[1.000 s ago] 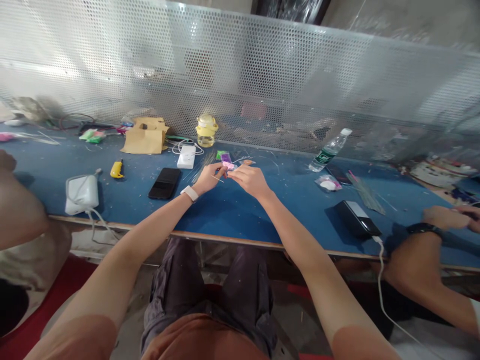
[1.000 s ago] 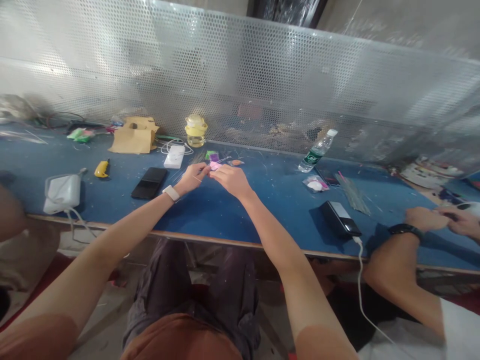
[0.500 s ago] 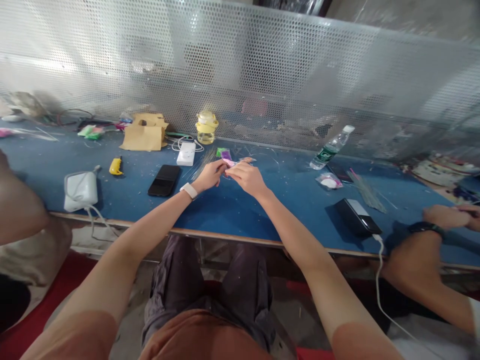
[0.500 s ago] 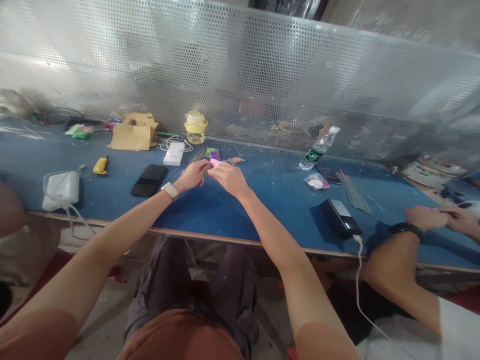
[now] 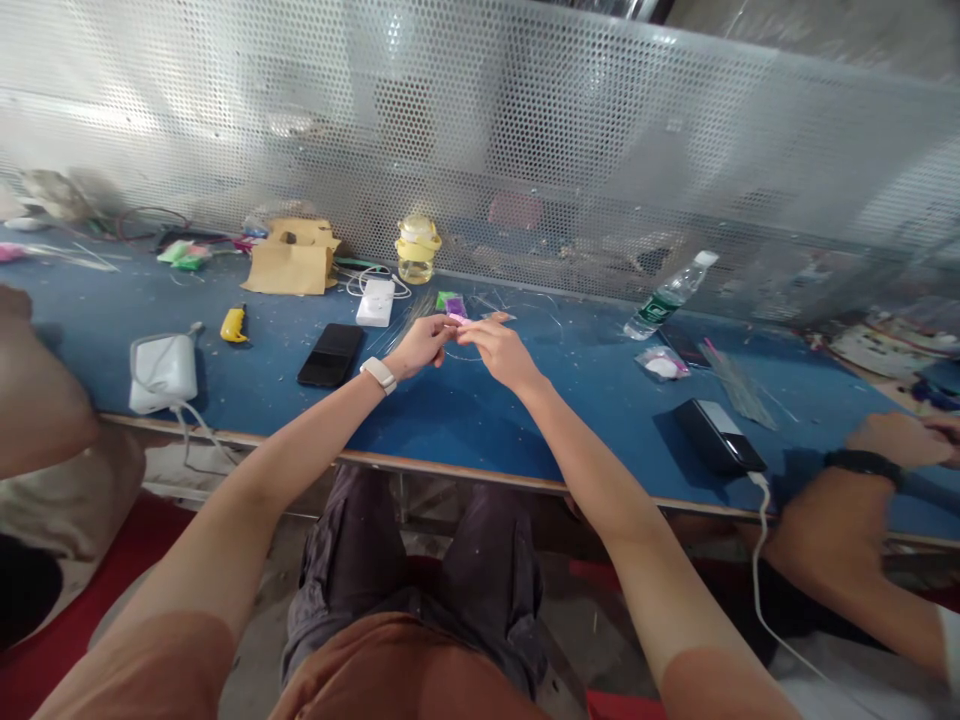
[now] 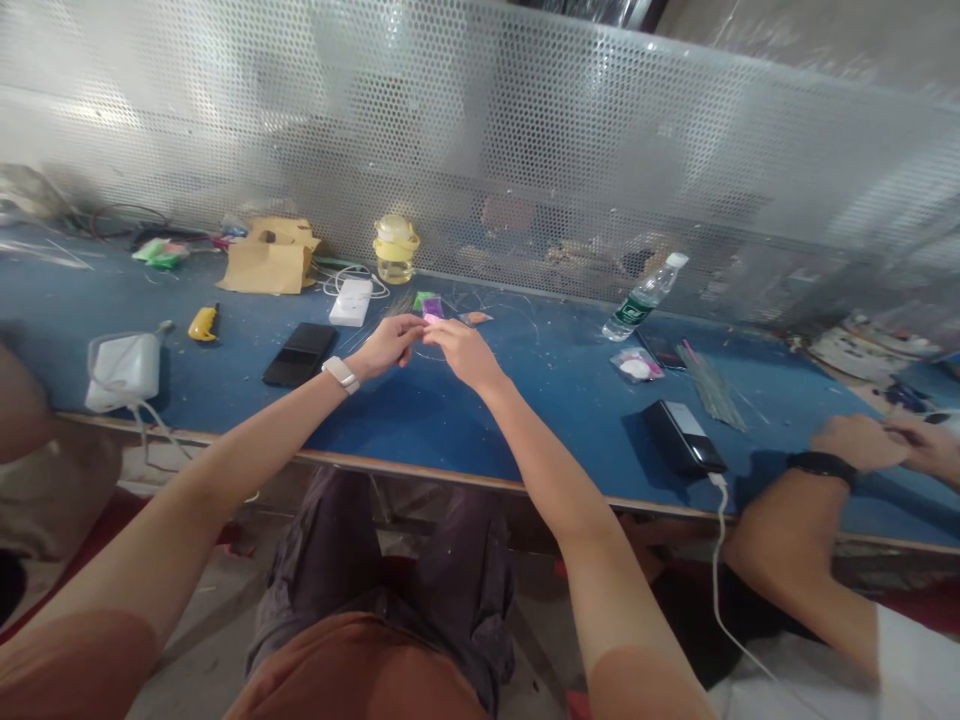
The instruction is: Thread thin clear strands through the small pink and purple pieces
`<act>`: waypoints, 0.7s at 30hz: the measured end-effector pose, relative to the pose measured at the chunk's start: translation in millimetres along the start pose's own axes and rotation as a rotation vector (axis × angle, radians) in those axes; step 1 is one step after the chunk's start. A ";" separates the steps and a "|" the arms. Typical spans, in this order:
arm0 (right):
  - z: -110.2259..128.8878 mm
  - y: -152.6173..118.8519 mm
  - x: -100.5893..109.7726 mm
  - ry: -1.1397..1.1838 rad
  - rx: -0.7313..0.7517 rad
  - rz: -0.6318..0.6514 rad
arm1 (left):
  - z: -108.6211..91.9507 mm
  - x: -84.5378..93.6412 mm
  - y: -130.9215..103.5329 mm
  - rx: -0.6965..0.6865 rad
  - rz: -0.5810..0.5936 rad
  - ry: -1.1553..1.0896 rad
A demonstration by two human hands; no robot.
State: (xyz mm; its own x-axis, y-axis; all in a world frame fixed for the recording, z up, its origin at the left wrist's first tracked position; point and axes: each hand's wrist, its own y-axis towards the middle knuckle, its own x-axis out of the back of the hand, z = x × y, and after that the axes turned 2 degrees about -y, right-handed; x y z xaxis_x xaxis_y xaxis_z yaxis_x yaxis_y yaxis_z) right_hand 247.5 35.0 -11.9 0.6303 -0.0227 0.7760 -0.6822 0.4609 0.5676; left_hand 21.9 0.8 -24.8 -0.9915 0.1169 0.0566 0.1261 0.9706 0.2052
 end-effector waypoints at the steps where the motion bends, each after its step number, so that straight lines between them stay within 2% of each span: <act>1: 0.7 -0.2 0.1 0.011 -0.002 0.007 | -0.1 -0.9 -0.2 0.020 -0.005 -0.016; 8: 6.0 0.3 -7.6 0.091 0.011 -0.103 | -8.0 -7.0 -3.6 0.115 -0.015 -0.085; 13: 5.8 0.8 -14.6 0.124 -0.090 -0.189 | -14.5 -6.4 -7.4 0.090 0.049 -0.049; 21: 11.6 2.9 -9.6 -0.134 -0.192 -0.072 | -9.3 -6.6 -7.6 0.029 0.079 0.075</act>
State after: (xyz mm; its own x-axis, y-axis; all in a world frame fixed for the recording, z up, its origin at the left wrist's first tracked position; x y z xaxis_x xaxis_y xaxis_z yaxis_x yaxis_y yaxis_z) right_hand 235.2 26.2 -14.5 0.6115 -0.1733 0.7720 -0.5462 0.6134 0.5704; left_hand 27.7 -9.4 -17.6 -0.9732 0.1787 0.1447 0.2022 0.9646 0.1692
